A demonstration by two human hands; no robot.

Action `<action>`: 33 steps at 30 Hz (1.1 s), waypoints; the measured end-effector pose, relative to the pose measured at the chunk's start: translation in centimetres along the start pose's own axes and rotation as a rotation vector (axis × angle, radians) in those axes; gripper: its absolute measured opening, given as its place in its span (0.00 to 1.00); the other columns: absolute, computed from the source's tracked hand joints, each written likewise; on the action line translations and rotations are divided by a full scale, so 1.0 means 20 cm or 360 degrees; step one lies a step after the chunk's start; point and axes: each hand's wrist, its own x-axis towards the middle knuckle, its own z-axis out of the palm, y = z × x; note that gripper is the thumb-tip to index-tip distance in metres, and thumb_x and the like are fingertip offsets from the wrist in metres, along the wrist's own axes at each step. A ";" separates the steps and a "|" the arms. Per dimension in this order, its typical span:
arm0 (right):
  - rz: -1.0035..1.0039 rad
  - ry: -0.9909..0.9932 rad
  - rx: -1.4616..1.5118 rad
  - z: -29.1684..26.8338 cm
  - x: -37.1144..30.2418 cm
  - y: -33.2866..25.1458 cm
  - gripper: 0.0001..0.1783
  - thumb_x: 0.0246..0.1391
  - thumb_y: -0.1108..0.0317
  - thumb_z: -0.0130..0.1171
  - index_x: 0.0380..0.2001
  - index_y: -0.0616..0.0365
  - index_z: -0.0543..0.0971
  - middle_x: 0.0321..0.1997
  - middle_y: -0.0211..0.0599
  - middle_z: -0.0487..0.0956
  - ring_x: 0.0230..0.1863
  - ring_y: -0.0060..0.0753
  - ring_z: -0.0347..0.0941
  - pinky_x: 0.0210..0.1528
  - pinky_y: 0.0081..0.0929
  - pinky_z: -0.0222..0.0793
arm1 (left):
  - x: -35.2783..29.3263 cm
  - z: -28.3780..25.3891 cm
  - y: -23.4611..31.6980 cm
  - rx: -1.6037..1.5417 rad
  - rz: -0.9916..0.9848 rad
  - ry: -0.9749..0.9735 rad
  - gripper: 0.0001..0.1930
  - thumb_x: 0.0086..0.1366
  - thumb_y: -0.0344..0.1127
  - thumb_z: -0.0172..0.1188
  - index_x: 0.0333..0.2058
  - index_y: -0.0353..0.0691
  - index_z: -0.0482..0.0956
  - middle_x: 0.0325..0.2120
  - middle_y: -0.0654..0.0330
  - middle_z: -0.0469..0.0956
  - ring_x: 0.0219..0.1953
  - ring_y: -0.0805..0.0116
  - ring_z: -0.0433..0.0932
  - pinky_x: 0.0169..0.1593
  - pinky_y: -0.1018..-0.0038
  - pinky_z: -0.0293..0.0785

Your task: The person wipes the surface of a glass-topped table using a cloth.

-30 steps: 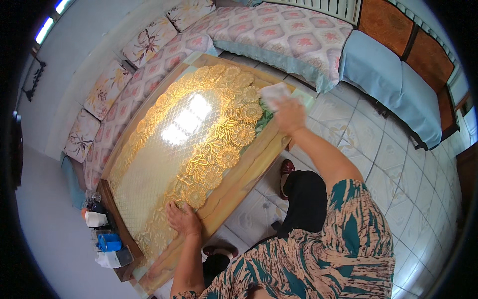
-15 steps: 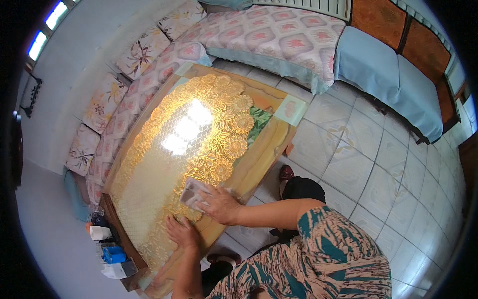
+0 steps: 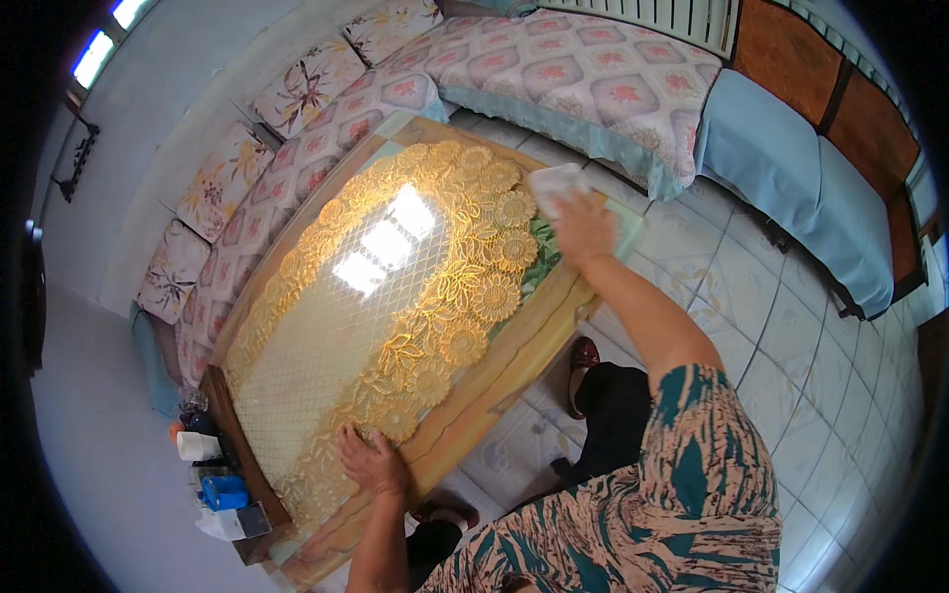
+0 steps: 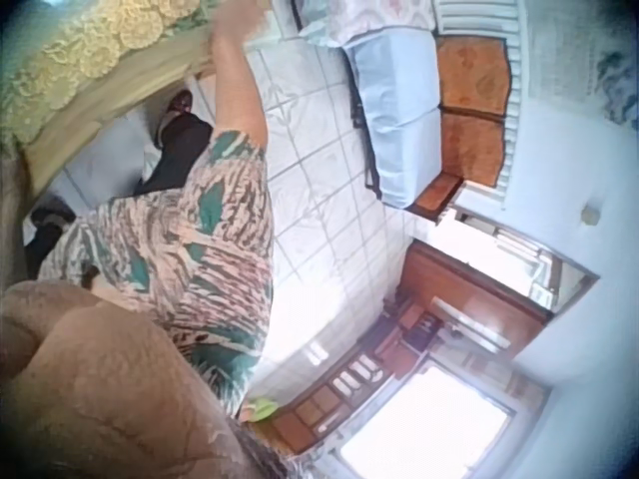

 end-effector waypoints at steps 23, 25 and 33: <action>-0.1295 -0.0024 0.0469 0.33 -0.22 -0.90 0.24 0.55 0.54 0.47 0.55 0.42 0.71 0.62 0.44 0.61 0.61 0.49 0.52 0.54 0.44 0.51 | 0.03 -0.10 0.06 0.0011 0.0021 -0.0235 0.28 0.64 0.46 0.47 0.58 0.35 0.59 0.60 0.47 0.56 0.63 0.47 0.52 0.64 0.54 0.44; -0.1239 -0.0009 0.0394 0.44 -0.08 -0.99 0.24 0.57 0.54 0.44 0.57 0.41 0.69 0.63 0.43 0.60 0.61 0.48 0.52 0.55 0.44 0.51 | 0.04 -0.12 0.08 0.0002 0.0021 -0.0252 0.28 0.64 0.46 0.46 0.57 0.33 0.60 0.60 0.46 0.57 0.63 0.45 0.52 0.64 0.54 0.44; -0.0792 -0.0398 0.0078 0.54 0.53 -1.00 0.24 0.60 0.55 0.35 0.59 0.35 0.64 0.65 0.32 0.60 0.62 0.41 0.53 0.58 0.45 0.50 | 0.04 -0.14 0.06 -0.0010 0.0028 -0.0309 0.28 0.64 0.46 0.45 0.57 0.32 0.60 0.60 0.45 0.57 0.63 0.45 0.53 0.64 0.54 0.44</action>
